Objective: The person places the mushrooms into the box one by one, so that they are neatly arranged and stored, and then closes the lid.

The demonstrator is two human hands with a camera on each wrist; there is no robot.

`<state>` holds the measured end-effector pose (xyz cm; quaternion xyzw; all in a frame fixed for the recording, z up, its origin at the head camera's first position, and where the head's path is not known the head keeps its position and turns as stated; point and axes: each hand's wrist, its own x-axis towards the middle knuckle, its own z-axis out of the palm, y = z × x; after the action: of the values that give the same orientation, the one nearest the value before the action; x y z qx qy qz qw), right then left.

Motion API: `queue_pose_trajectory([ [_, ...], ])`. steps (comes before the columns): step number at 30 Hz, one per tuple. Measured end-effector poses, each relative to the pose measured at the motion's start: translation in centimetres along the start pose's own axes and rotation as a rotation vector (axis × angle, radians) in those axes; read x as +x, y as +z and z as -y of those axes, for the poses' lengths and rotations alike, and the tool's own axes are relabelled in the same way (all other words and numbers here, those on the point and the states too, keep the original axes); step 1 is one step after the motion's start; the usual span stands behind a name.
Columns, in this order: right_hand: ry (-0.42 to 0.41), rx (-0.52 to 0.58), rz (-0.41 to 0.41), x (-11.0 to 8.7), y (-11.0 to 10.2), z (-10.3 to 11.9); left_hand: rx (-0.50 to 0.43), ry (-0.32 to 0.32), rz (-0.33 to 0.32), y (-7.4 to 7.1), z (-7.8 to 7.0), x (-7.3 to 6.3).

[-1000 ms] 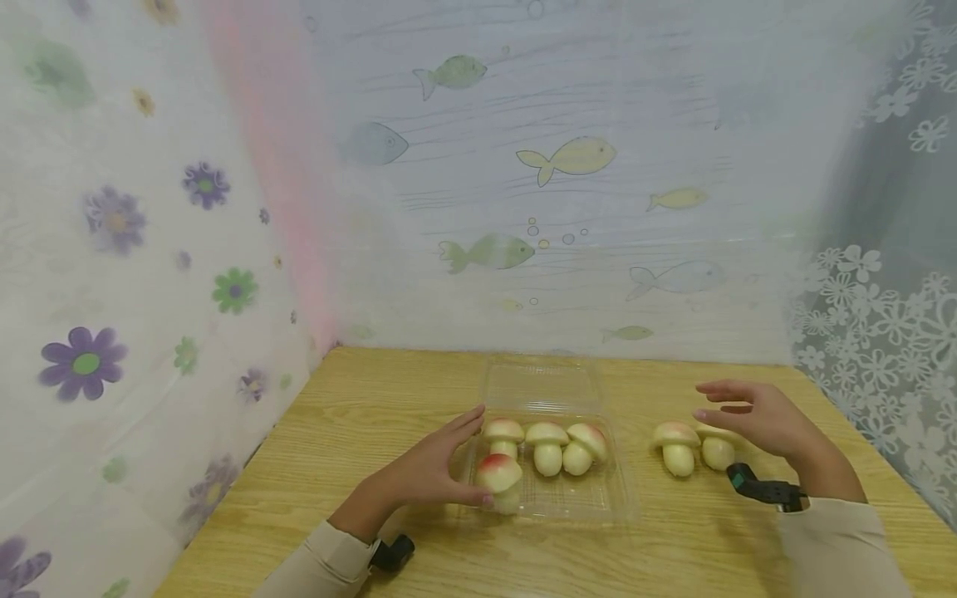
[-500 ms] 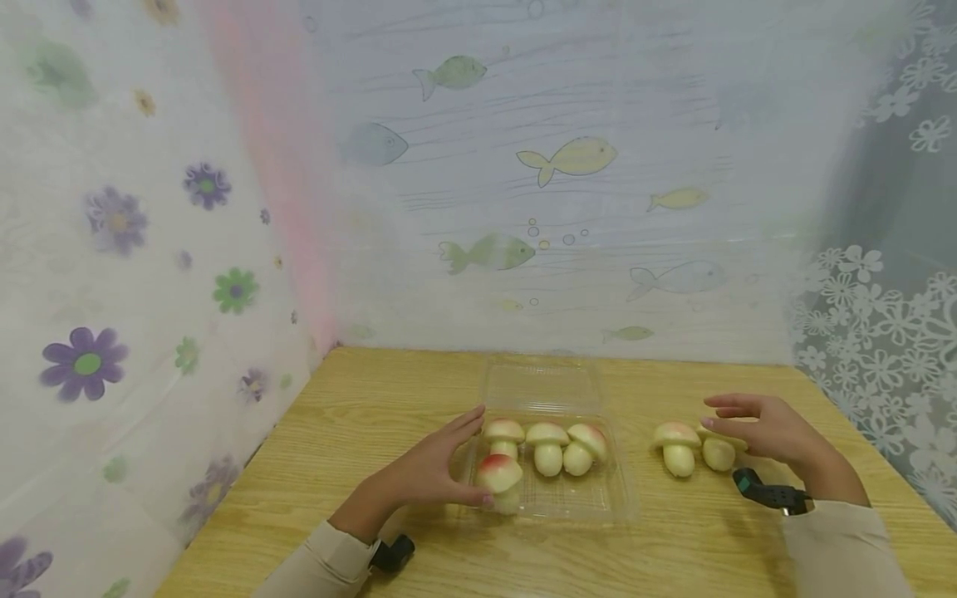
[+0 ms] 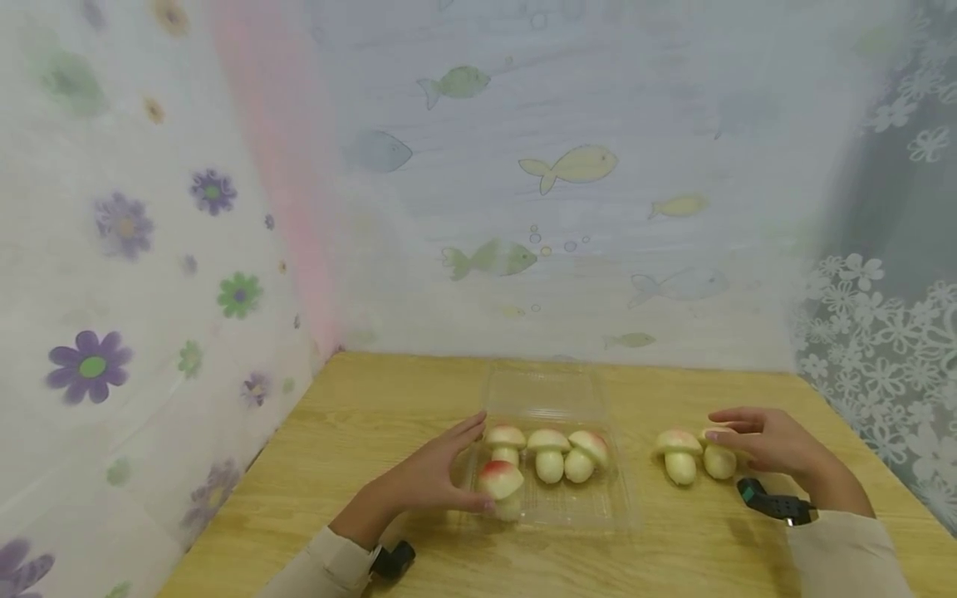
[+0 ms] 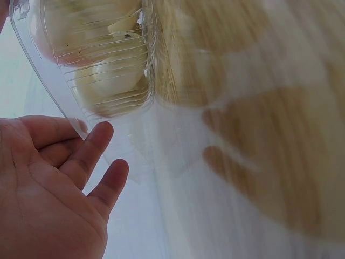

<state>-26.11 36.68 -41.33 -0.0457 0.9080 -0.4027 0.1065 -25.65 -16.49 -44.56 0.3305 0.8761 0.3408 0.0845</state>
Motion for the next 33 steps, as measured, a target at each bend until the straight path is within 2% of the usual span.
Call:
queue_pose_trajectory([
  [6,-0.007,0.01,0.01,0.22,0.1,-0.16,0.011,0.012,-0.006,0.12,0.24,-0.21],
  [11,-0.02,-0.03,0.003,0.22,0.03,-0.24,0.006,0.02,-0.01,0.18,0.4,-0.15],
  [33,-0.037,-0.07,-0.035,0.02,-0.31,-0.58,-0.01,0.013,-0.002,-0.06,-0.29,-0.13],
])
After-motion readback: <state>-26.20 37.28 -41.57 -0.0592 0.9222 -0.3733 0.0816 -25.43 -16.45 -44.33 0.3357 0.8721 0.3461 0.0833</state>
